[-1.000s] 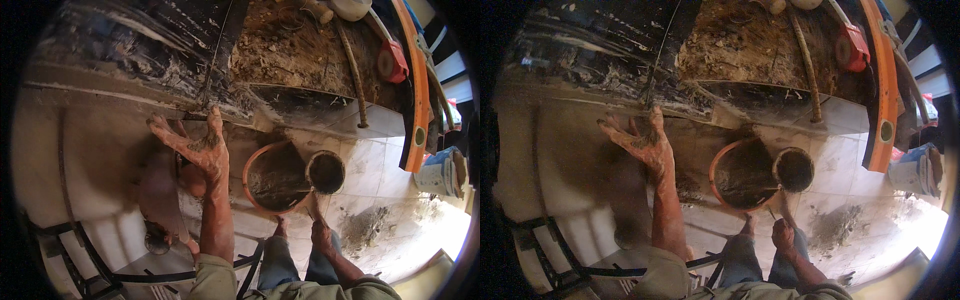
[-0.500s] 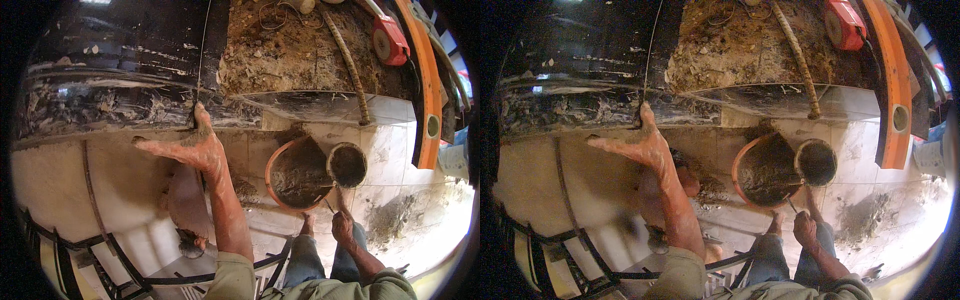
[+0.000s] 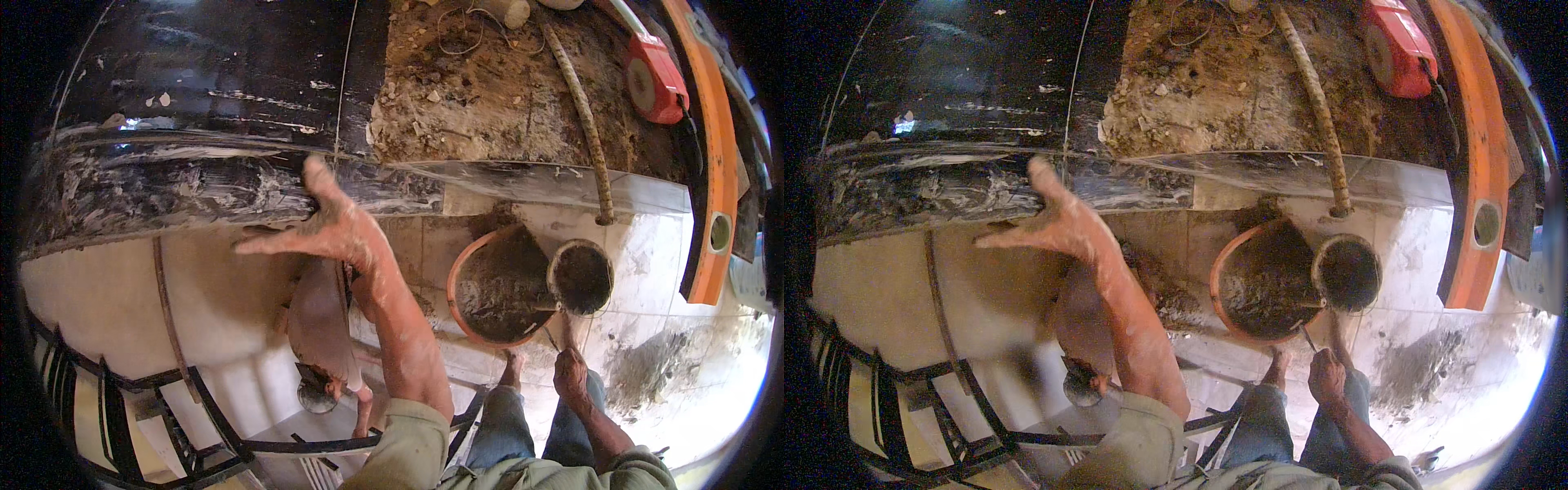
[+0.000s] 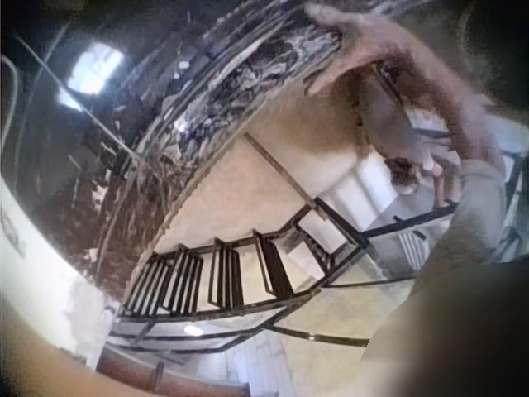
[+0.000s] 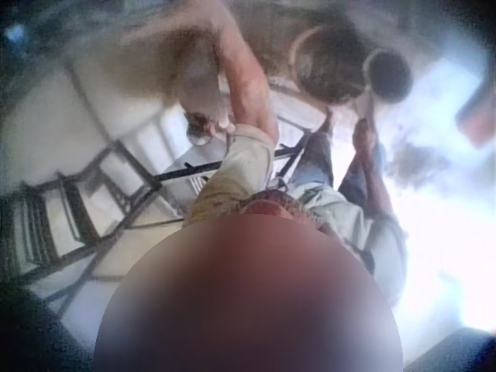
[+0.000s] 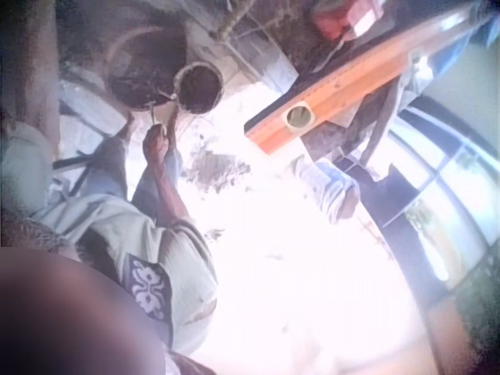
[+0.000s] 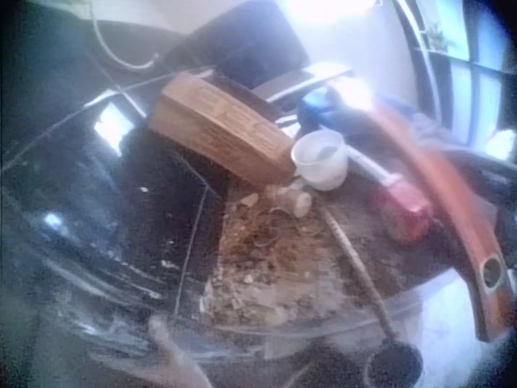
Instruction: The person applies mortar to a wall and a large black tile, then presses the tile onto the surface and scrapes excess material with a small tool.
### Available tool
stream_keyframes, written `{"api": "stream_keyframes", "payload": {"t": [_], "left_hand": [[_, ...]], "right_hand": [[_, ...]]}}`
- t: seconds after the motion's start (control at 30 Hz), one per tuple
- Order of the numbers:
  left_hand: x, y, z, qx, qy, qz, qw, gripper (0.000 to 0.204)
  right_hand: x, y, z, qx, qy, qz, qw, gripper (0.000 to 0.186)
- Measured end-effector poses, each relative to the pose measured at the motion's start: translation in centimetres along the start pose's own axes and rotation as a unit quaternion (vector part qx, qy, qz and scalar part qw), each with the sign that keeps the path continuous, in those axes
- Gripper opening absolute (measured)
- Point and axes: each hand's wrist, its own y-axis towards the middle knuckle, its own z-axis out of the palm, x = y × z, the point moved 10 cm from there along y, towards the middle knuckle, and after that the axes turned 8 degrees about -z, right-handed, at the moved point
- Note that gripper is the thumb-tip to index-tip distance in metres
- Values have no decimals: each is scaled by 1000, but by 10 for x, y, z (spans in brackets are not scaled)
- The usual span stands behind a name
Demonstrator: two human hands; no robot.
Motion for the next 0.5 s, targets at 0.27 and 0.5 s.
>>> {"api": "stream_keyframes", "payload": {"t": [0.27, 0.5], "left_hand": [[45, 0, -31, 92, -14, -107, 990, 89], [69, -4, -58, 190, -69, -187, 961, 90]], "right_hand": [[32, 11, 5, 11, 38, -35, 999, 5], [154, 51, 15, -86, 147, -166, 971, 18]]}}
